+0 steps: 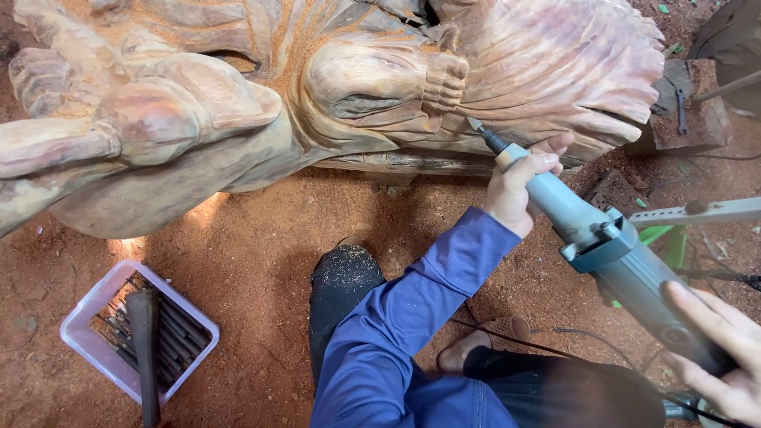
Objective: Using a handheld rotary tool to sand and refine the intricate details of a large wooden sculpture.
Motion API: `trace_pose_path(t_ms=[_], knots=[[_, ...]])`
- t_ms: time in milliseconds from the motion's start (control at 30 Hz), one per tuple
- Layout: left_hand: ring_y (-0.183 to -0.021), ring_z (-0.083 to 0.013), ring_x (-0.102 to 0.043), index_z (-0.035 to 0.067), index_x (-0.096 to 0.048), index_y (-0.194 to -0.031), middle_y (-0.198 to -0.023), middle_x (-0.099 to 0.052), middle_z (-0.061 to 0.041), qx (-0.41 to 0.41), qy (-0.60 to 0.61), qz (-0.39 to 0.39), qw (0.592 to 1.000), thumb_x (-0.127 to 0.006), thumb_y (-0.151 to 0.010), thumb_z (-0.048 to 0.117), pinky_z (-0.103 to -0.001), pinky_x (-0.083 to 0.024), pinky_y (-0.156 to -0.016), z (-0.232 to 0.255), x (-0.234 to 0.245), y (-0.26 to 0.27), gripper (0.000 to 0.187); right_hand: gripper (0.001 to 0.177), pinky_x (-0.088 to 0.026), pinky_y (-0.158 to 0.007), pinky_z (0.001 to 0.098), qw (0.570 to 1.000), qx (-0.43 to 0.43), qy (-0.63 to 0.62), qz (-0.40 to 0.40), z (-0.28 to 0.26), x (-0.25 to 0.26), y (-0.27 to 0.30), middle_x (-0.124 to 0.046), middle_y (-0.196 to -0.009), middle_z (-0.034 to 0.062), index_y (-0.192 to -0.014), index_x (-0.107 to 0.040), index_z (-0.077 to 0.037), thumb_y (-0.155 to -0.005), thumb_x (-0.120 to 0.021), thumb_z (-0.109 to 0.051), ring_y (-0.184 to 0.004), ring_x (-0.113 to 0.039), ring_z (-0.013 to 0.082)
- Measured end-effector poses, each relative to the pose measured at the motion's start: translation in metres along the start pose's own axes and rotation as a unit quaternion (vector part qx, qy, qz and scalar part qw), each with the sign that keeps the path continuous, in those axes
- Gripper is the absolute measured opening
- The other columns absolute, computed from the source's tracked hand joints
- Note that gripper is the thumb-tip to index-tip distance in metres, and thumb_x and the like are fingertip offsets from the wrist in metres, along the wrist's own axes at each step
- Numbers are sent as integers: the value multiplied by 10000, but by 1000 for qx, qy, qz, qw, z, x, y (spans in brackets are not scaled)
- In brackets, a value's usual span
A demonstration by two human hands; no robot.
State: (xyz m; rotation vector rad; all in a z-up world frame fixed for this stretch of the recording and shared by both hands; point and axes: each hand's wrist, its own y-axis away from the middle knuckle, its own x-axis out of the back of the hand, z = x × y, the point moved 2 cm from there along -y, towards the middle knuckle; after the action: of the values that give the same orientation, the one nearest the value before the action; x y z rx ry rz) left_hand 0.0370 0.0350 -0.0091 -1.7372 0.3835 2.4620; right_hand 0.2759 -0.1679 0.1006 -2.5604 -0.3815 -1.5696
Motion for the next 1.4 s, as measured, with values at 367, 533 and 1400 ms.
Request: trace_pose_path(t_ms=[367, 533, 1400], knots=[[-818, -48, -615, 44, -768, -1135, -1139, -757, -21, 12, -20, 10, 1000, -722, -798, 184, -186, -486, -636, -23, -15, -5, 367, 1030, -479, -1122, 409, 999, 13, 36, -32, 87, 15, 10, -560, -1482, 167, -1595, -428, -151, -620, -761, -175, -1324, -588, 287], [-828, -49, -628, 61, -777, -1139, -1018, -762, -13, 15, -43, 23, 999, -736, -786, 212, -193, -478, -636, -31, -17, -7, 386, 1077, -487, -1098, 397, 998, -4, 44, -42, 130, 10, 22, -550, -1495, 154, -1601, -427, -130, -586, -778, -199, -1280, -597, 260], [-848, -72, -650, 103, -773, -1096, -1115, -761, 15, 23, -58, 34, 997, -756, -788, 214, -208, -503, -719, -55, -27, -15, 328, 1144, -549, -519, 350, 969, -146, -196, 32, 202, -22, 58, -475, -1353, 198, -1692, -351, -109, -617, -609, 182, -566, -616, 280]])
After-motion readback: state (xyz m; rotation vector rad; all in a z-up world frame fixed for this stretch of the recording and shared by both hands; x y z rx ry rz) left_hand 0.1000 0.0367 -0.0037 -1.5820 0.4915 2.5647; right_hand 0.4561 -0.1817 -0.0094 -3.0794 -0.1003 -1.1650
